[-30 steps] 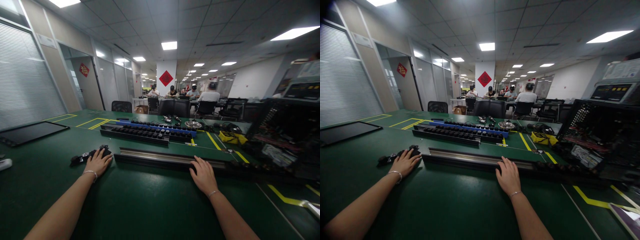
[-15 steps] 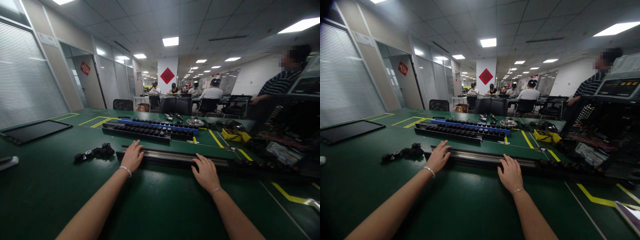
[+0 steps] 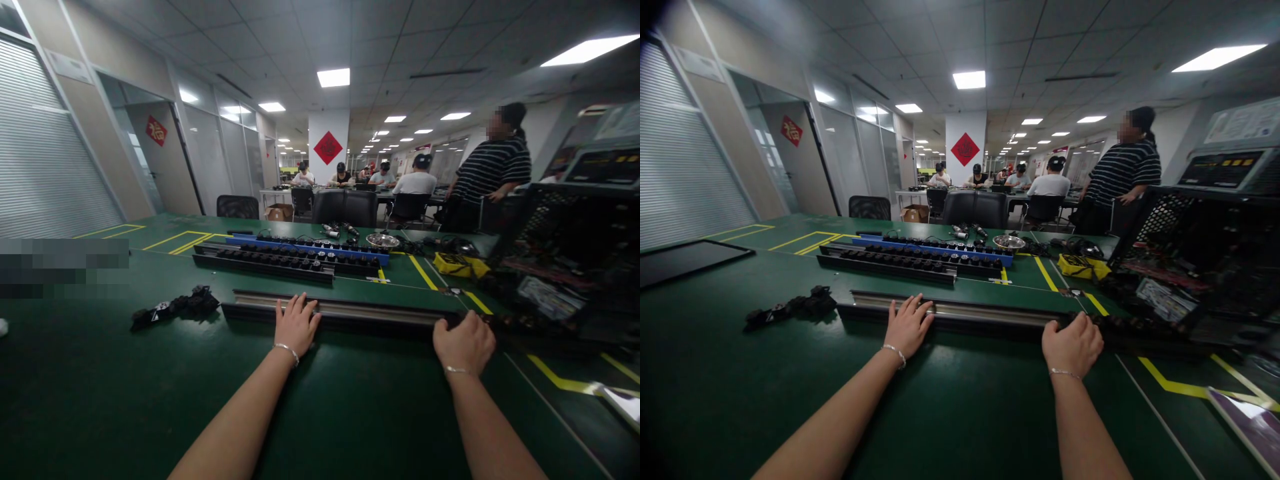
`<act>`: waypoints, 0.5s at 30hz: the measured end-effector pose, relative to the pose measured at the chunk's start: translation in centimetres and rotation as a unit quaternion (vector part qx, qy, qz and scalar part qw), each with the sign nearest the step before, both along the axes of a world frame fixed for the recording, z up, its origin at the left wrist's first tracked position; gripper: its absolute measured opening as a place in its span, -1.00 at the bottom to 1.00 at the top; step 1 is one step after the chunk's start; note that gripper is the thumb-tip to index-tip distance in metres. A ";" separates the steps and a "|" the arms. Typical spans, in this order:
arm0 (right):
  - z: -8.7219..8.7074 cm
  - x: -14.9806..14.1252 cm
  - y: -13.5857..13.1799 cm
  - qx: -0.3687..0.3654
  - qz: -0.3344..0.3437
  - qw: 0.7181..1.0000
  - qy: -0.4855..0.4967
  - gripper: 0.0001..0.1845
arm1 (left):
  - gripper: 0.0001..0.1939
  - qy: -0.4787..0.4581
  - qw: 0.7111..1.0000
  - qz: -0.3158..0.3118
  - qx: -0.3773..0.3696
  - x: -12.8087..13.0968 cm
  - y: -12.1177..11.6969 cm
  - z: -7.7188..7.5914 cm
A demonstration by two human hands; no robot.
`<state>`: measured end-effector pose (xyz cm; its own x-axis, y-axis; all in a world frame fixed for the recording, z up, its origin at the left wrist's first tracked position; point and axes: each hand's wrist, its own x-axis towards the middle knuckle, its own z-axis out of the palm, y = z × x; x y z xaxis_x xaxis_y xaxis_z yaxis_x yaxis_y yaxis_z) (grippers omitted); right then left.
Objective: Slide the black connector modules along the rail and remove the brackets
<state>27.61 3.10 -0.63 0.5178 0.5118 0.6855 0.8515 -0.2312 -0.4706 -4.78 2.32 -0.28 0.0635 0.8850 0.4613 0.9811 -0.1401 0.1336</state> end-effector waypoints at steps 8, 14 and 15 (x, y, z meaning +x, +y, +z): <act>0.2 -0.4 -0.1 -0.050 0.023 0.998 -0.009 -0.45 | -0.57 -0.004 1.000 -0.003 0.000 0.0 -0.2 0.1; 0.5 -1.1 -0.2 -0.068 0.023 0.997 -0.001 -0.48 | -0.58 -0.006 1.000 -0.004 -0.002 0.0 -0.3 0.1; 0.6 -1.2 -0.3 -0.071 0.025 0.997 0.002 -0.47 | -0.58 -0.007 1.000 -0.004 -0.002 0.0 -0.3 0.1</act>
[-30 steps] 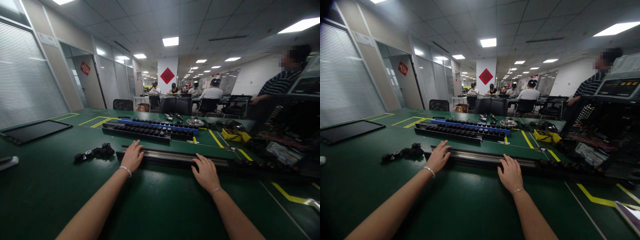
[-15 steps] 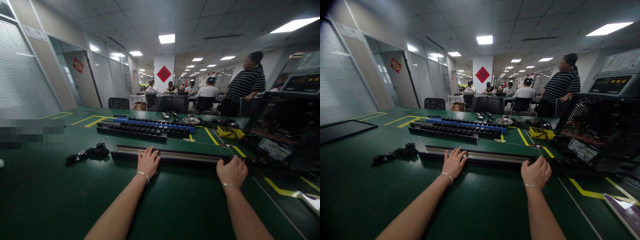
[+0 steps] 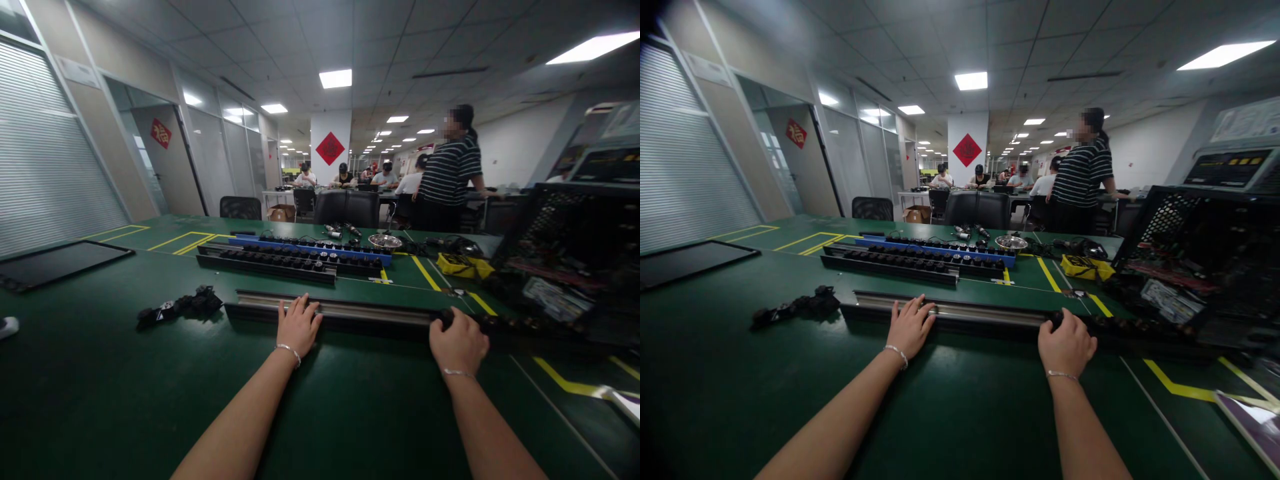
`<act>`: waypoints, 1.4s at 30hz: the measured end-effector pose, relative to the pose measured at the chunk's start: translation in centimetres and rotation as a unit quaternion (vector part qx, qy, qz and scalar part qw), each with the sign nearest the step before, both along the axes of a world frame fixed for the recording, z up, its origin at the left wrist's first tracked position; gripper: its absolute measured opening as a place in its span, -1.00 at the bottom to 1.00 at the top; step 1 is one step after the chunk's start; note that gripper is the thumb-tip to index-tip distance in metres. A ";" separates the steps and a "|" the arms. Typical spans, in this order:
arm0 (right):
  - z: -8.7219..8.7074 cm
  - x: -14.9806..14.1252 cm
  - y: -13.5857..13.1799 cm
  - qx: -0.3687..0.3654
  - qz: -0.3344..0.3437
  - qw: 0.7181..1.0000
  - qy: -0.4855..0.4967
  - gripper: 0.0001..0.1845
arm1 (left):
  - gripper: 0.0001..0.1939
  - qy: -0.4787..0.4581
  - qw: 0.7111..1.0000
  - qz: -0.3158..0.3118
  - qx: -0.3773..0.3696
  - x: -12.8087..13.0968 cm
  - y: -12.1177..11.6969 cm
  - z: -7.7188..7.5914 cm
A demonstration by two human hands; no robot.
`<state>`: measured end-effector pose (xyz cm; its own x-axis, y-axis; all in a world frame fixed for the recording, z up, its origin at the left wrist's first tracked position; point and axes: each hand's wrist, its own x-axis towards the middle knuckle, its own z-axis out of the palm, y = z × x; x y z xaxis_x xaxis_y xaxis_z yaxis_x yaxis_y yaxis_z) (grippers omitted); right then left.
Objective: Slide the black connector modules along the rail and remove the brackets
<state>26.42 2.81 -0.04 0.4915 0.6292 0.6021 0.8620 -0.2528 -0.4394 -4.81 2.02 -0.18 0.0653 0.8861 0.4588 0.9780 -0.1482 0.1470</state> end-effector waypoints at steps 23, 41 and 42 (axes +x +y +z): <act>0.3 -1.4 -0.2 -0.026 0.074 0.997 0.022 -0.47 | -0.61 -0.005 1.000 -0.001 -0.007 0.1 -0.3 0.4; -0.1 -2.3 -0.1 -0.006 0.139 0.990 -0.017 -0.55 | -0.60 -0.003 1.000 -0.006 0.007 0.0 -0.3 0.2; -0.2 -2.4 -0.1 -0.004 0.146 0.989 -0.020 -0.55 | -0.60 -0.003 1.000 -0.006 0.007 0.0 -0.3 0.2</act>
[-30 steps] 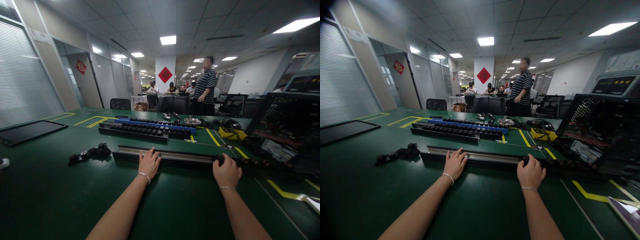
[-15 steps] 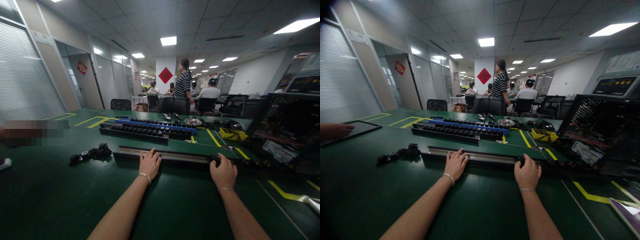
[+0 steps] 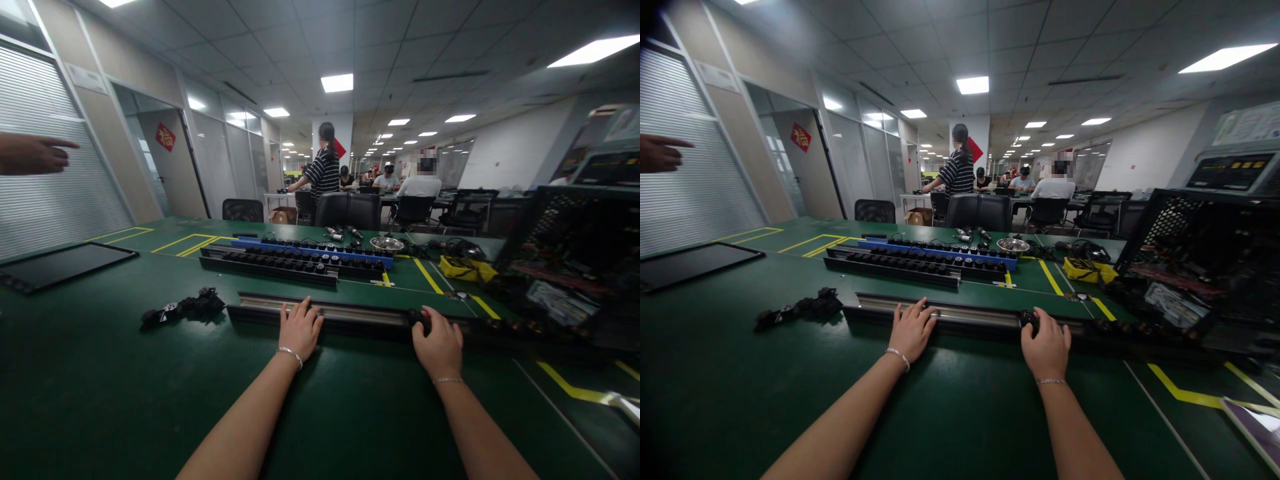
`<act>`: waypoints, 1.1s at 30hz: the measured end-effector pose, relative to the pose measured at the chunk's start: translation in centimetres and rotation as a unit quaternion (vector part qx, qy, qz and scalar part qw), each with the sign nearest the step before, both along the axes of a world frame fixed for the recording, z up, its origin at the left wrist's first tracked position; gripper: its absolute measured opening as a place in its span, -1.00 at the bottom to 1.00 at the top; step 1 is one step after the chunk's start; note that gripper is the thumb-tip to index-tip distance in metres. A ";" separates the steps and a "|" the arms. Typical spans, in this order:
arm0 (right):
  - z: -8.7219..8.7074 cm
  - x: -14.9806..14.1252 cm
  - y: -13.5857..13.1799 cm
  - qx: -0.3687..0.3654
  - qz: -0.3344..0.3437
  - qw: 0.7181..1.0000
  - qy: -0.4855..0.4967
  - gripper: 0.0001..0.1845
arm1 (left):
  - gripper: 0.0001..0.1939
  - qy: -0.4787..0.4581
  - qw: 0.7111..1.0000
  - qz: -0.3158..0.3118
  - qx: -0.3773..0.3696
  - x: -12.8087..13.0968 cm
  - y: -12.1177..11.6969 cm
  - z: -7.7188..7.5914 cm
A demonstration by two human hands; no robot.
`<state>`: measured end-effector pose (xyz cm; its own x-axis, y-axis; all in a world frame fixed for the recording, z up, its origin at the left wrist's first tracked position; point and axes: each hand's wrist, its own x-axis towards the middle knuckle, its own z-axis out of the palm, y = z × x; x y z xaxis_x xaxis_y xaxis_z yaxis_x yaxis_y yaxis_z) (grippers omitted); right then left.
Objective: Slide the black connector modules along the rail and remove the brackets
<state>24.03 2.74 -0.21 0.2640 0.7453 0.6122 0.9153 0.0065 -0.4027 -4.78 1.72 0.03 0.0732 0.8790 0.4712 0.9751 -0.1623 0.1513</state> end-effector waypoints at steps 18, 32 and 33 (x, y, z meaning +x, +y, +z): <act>-0.5 -1.0 0.1 0.023 0.076 0.997 -0.022 -0.59 | -0.63 0.000 1.000 0.005 -0.008 0.2 -0.2 0.3; -0.2 -1.6 -0.2 0.008 0.120 0.992 -0.037 -0.59 | -0.60 -0.002 1.000 0.001 -0.003 0.0 0.0 -0.1; -0.2 -1.6 -0.2 0.006 0.122 0.992 -0.040 -0.59 | -0.60 -0.001 1.000 0.000 -0.003 0.0 0.0 -0.1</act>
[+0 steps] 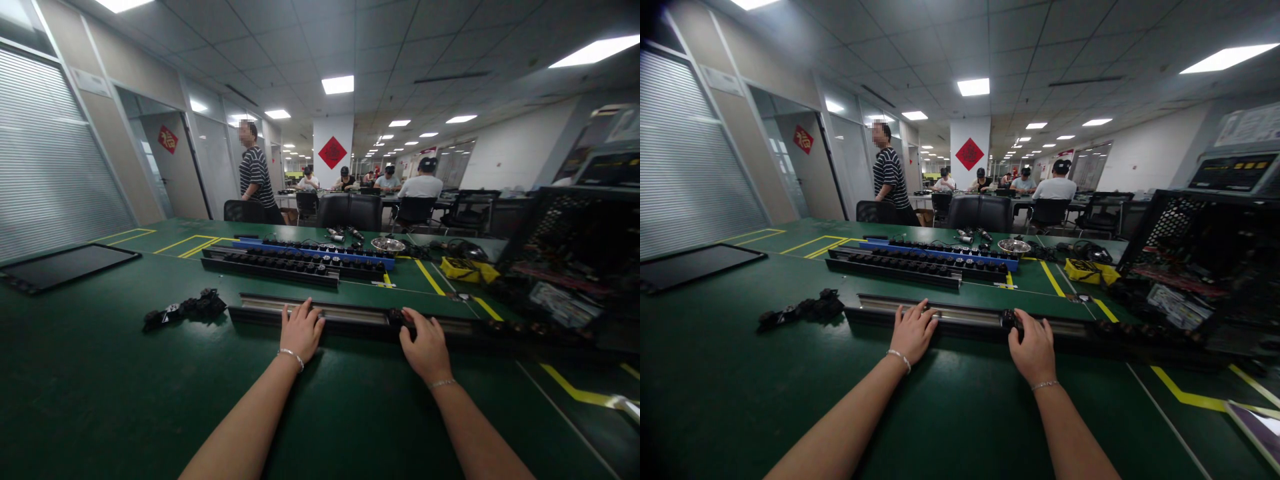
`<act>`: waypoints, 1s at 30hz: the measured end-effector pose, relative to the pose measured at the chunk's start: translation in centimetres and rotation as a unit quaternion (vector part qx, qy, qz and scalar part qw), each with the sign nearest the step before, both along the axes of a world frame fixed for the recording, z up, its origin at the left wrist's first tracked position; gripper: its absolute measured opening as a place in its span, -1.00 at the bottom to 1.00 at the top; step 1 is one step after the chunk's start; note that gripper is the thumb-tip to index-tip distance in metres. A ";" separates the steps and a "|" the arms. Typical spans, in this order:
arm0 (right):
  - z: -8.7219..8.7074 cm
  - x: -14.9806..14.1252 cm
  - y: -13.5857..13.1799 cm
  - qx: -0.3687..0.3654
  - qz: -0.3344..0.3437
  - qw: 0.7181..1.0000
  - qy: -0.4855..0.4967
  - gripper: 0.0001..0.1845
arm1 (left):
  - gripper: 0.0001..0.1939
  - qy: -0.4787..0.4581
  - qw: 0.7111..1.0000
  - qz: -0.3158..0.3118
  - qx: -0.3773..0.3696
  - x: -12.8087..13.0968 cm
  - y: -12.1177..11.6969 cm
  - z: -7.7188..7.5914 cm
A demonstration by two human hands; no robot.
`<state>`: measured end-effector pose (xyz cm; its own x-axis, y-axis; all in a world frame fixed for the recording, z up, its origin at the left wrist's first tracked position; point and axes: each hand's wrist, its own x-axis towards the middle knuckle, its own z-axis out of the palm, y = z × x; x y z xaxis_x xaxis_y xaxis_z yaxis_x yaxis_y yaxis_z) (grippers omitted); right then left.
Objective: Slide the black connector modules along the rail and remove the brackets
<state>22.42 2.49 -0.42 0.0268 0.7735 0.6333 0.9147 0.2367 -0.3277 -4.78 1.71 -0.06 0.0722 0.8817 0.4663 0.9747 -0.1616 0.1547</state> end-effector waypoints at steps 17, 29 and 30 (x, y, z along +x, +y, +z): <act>-0.3 -0.5 -0.1 0.007 0.046 0.999 -0.021 -0.58 | -0.61 0.001 1.000 -0.001 0.008 0.0 0.1 -0.1; 0.4 -1.1 -0.6 -0.021 0.066 0.997 -0.021 -0.57 | -0.62 -0.001 1.000 -0.002 0.010 0.0 -0.1 -0.1; 0.4 -1.1 -0.6 -0.021 0.068 0.997 -0.020 -0.57 | -0.62 0.000 1.000 -0.002 0.010 0.0 -0.1 -0.1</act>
<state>21.27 1.90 0.00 -0.1054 0.7935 0.5993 0.8875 0.3469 -0.3033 -4.79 1.62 -0.14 0.0760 0.8722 0.4833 0.9739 -0.1689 0.1517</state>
